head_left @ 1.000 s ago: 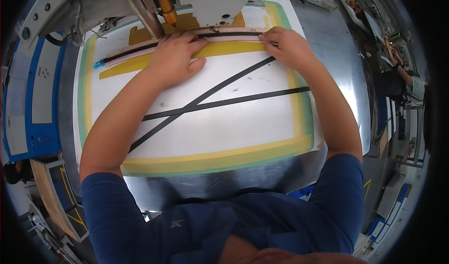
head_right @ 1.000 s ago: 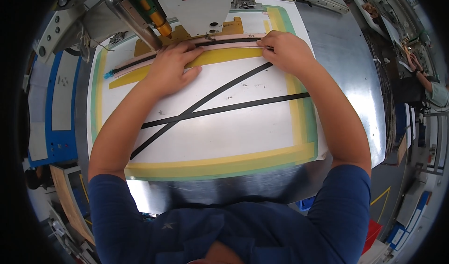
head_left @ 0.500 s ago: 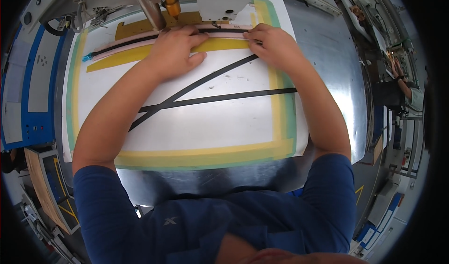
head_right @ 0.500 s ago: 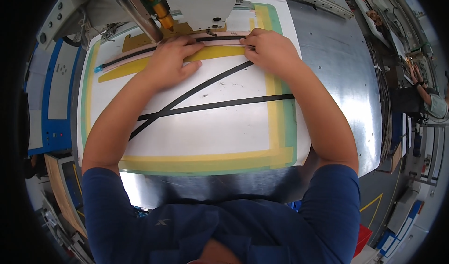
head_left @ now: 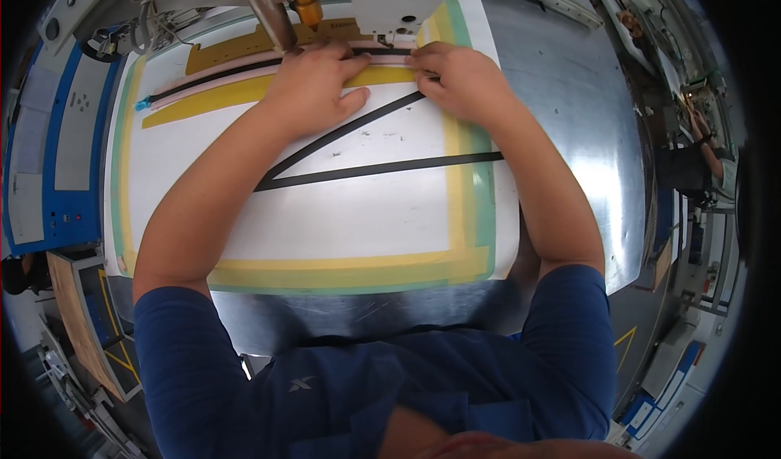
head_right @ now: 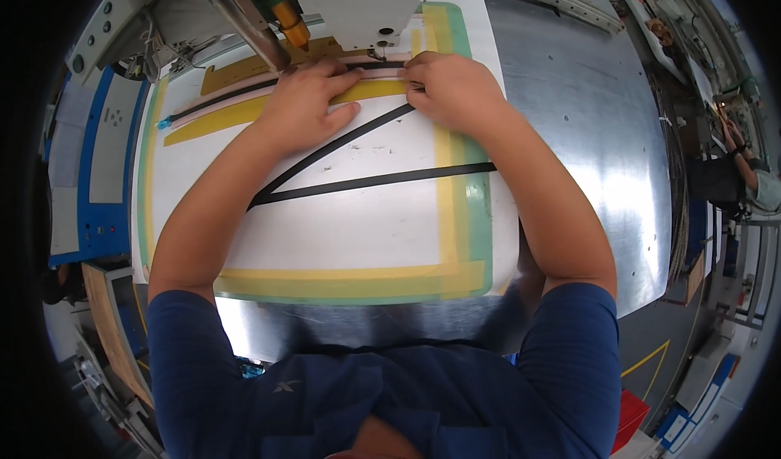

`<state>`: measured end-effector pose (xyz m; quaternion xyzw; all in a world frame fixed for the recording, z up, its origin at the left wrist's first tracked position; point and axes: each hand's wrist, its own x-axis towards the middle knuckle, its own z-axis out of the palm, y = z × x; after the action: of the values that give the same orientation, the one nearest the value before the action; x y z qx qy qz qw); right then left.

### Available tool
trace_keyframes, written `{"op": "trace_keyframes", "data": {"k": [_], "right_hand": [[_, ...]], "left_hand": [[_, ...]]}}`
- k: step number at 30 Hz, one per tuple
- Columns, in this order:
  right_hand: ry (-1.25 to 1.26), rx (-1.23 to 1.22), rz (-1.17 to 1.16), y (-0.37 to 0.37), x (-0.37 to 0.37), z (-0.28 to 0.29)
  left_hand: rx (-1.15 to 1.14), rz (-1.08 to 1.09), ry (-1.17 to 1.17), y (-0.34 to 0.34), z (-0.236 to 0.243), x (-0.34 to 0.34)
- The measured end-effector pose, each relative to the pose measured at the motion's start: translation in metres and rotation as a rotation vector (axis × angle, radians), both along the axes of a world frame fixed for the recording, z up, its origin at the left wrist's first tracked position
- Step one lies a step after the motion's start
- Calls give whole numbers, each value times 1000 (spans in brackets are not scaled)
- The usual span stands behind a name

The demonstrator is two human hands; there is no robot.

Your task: Sew long black zippers onto a template using an industrial sewing machine.

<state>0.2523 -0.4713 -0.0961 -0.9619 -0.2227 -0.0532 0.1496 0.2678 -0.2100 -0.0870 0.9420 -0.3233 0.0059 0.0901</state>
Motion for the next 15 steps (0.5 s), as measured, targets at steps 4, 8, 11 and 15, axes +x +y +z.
{"op": "trace_keyframes", "data": {"k": [4,8,11,15], "right_hand": [[-4,33,-36,-8,-5,-5],[-114,96,8,-20,-7,-14],[-126,114,35,-23,-7,-16],[-137,112,40,-15,-10,-13]], "left_hand": [[-30,-16,-68,-11,-7,-1],[-32,-12,-105,-24,-12,-1],[-37,3,-95,-33,-13,-2],[2,20,-46,-41,-7,-6]]}}
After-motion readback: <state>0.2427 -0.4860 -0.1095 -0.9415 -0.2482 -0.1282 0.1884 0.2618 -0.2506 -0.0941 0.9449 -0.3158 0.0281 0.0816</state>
